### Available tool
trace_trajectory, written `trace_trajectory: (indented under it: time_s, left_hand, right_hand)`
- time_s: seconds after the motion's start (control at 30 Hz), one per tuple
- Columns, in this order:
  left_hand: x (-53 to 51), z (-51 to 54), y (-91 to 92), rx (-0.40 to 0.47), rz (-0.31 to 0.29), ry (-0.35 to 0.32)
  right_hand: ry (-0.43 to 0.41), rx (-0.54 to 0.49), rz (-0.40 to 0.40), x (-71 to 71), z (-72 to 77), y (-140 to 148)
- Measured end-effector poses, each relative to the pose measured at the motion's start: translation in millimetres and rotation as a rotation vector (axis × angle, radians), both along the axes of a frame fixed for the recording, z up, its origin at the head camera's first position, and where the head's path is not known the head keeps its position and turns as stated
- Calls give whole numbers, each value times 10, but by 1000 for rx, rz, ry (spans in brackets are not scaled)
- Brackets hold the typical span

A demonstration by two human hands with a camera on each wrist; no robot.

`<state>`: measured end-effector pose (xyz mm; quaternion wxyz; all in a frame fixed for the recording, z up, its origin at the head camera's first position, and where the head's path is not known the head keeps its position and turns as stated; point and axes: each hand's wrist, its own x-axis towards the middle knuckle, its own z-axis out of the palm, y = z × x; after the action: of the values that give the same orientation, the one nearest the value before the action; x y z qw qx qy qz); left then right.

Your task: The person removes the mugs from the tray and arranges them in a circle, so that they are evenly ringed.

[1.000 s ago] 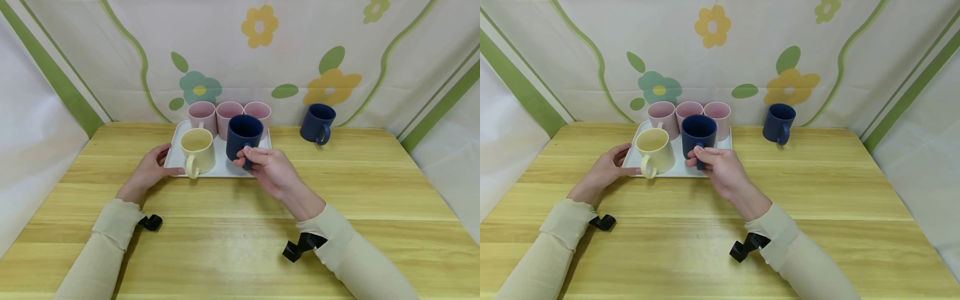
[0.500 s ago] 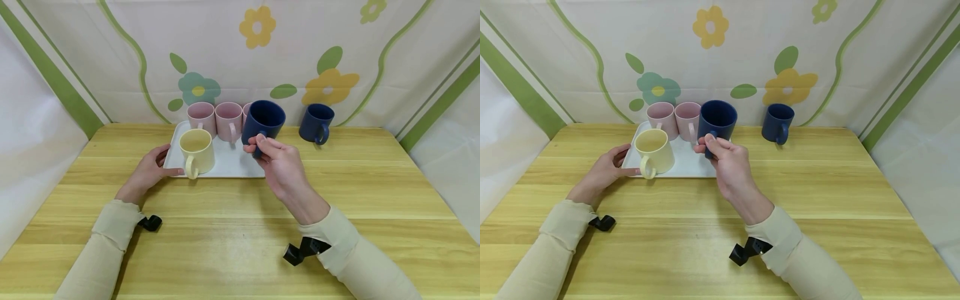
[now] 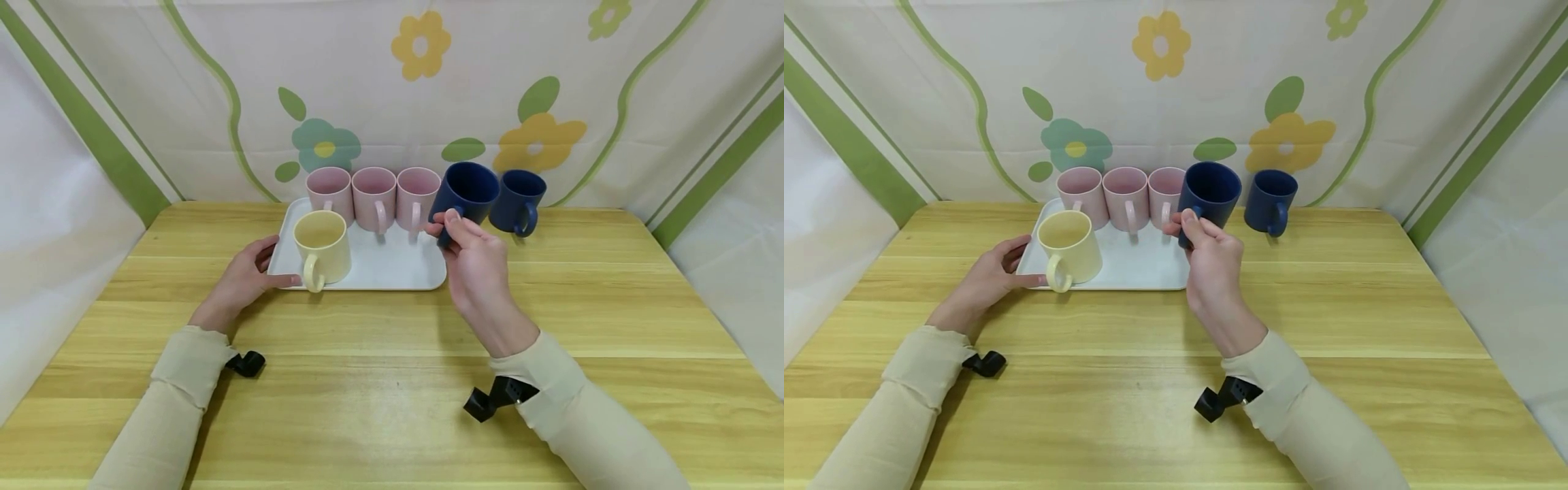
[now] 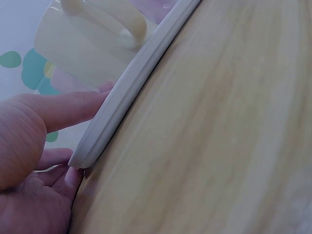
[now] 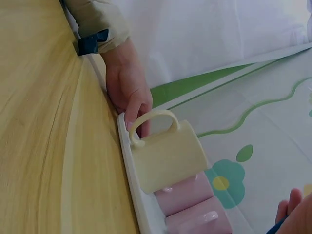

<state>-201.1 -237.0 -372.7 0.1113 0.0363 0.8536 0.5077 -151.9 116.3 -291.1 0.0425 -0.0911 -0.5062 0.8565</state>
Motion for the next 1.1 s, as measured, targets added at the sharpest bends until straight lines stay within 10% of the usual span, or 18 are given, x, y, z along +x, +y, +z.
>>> trace_trajectory:
  time_s: [1.1]
  left_hand:
    - [4, 4, 13, 4, 19, -4]
  right_hand:
    - [-138, -40, -225, -415, -519, 218]
